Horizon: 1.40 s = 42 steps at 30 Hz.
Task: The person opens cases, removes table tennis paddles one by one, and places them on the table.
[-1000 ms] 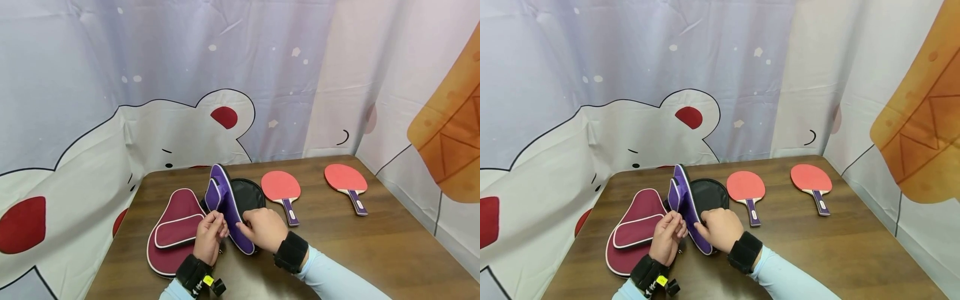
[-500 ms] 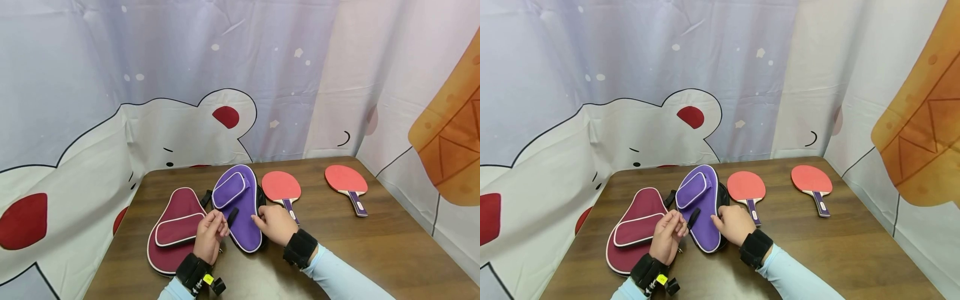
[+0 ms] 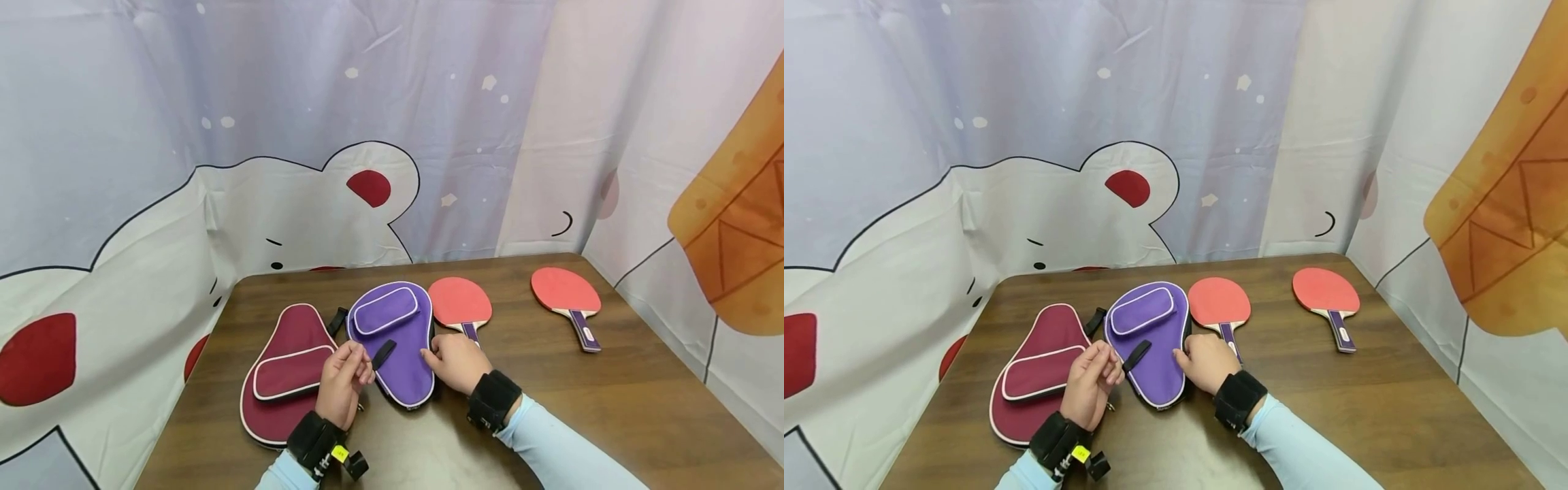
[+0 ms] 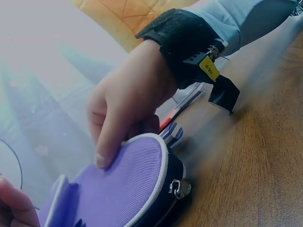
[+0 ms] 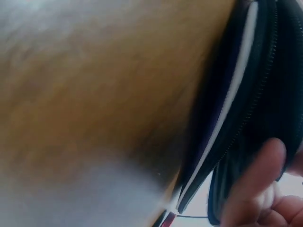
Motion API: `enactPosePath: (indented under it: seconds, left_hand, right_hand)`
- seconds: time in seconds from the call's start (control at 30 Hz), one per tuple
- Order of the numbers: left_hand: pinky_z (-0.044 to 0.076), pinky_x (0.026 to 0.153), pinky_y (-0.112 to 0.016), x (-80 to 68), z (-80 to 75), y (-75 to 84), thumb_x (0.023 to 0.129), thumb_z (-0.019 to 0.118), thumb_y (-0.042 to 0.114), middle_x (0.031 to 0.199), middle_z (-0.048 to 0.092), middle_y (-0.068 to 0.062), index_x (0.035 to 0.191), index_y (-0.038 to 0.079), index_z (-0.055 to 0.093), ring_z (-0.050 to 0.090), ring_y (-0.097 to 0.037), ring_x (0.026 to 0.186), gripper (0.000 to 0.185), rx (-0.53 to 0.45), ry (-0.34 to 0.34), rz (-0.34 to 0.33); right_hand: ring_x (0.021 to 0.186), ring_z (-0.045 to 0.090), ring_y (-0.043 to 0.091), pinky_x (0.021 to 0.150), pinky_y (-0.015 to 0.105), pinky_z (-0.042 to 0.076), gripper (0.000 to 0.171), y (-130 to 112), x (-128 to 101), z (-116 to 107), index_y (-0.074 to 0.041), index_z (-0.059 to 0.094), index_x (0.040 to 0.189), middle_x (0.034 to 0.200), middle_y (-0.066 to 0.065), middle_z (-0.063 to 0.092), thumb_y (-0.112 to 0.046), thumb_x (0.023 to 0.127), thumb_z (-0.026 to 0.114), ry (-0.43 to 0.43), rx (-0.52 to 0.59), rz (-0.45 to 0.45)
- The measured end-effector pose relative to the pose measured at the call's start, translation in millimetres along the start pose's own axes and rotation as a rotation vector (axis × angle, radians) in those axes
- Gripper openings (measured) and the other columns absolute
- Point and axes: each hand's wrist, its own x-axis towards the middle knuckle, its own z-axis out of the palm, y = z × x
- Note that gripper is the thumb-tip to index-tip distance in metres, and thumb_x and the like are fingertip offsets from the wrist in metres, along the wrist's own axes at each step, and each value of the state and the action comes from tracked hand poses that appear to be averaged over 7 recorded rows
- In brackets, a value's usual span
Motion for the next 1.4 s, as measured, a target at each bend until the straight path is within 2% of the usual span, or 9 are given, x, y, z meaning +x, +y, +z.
enactPosePath:
  seconds: [0.47, 0.87, 1.13, 1.23, 1.4]
  left_hand:
    - [0.045, 0.066, -0.025, 0.3, -0.3, 1.0, 0.118, 0.050, 0.015, 0.073, 0.040, 0.001, 0.093, 0.008, 0.058, 0.046, -0.011, 0.063, 0.027, 0.004, -0.006, -0.003]
    - [0.044, 0.066, -0.025, 0.5, -0.7, 1.0, 0.118, 0.050, 0.014, 0.072, 0.040, 0.002, 0.093, -0.004, 0.053, 0.045, -0.010, 0.063, 0.030, 0.000, 0.003, -0.008]
    - [0.044, 0.067, -0.025, 1.1, -3.1, -1.9, 0.118, 0.047, 0.012, 0.072, 0.038, 0.001, 0.093, -0.012, 0.047, 0.044, -0.010, 0.064, 0.034, 0.000, -0.016, 0.008]
    - [0.044, 0.067, -0.025, 1.1, -2.9, -1.8, 0.118, 0.048, 0.012, 0.072, 0.039, 0.001, 0.093, -0.009, 0.050, 0.045, -0.010, 0.064, 0.033, -0.004, -0.013, 0.004]
    - [0.044, 0.067, -0.024, 0.9, -1.5, -0.2, 0.118, 0.049, 0.013, 0.072, 0.041, 0.003, 0.092, 0.004, 0.057, 0.045, -0.010, 0.063, 0.028, -0.002, -0.006, -0.003]
  right_hand:
    - [0.055, 0.045, 0.012, 0.055, 0.034, 0.037, 0.051, 3.8, 2.7, 0.3, -0.018, 0.050, 0.061, 0.057, -0.009, 0.040, -0.028, 0.102, 0.078, -0.070, -0.049, 0.041]
    - [0.051, 0.041, 0.012, 0.053, 0.033, 0.032, 0.056, 4.9, 3.9, 1.9, -0.018, 0.045, 0.058, 0.055, -0.009, 0.034, -0.029, 0.103, 0.076, -0.110, -0.074, 0.056]
    - [0.049, 0.041, 0.012, 0.052, 0.032, 0.031, 0.058, 6.1, 3.6, 2.5, -0.019, 0.045, 0.057, 0.054, -0.009, 0.034, -0.031, 0.104, 0.076, -0.141, -0.083, 0.070]
    - [0.049, 0.042, 0.013, 0.052, 0.033, 0.032, 0.058, 6.4, 3.6, 2.6, -0.019, 0.045, 0.056, 0.053, -0.009, 0.034, -0.032, 0.104, 0.076, -0.156, -0.091, 0.078]
    - [0.050, 0.044, 0.015, 0.052, 0.036, 0.035, 0.058, 7.7, 4.8, 3.3, -0.020, 0.046, 0.056, 0.053, -0.009, 0.036, -0.037, 0.103, 0.074, -0.180, -0.122, 0.092]
